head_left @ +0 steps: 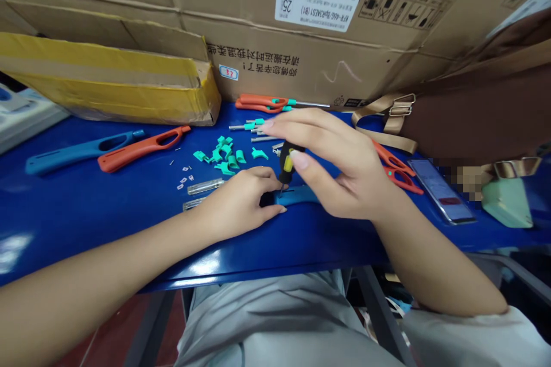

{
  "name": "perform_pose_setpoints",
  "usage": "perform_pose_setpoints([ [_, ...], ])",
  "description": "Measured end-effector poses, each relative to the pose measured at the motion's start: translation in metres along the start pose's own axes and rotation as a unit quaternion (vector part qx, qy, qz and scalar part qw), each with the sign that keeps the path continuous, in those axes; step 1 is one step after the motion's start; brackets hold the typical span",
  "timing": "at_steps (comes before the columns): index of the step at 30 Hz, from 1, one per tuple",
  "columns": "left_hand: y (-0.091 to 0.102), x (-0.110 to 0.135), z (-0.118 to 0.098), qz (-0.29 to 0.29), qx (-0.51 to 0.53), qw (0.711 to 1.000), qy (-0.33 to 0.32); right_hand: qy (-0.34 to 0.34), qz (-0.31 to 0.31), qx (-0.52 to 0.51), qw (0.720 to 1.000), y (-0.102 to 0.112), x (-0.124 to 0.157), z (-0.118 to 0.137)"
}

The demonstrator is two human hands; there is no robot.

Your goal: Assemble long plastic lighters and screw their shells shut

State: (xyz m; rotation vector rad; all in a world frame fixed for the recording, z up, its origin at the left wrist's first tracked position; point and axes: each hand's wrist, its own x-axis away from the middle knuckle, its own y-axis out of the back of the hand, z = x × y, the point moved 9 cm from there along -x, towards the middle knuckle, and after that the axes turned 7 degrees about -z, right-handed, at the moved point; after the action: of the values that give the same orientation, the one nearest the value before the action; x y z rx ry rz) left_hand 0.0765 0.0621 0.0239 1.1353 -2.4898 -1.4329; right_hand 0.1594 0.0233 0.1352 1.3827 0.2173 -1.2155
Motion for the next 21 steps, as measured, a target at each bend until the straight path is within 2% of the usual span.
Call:
perform_pose_setpoints([
  [5, 0.001, 0.0, 0.0, -0.006, -0.004, 1.0, -0.003, 0.012, 0.019, -0.042, 0.999, 0.001, -0.001, 0.006],
  [13, -0.005, 0.001, 0.004, 0.011, -0.013, 1.0, 0.017, 0.03, -0.006, 0.007, 1.0, 0.001, -0.005, 0.013],
  [21, -0.004, -0.001, 0.0, 0.001, -0.009, 1.0, 0.01, 0.006, -0.007, 0.033, 0.999, -0.001, -0.001, 0.009],
])
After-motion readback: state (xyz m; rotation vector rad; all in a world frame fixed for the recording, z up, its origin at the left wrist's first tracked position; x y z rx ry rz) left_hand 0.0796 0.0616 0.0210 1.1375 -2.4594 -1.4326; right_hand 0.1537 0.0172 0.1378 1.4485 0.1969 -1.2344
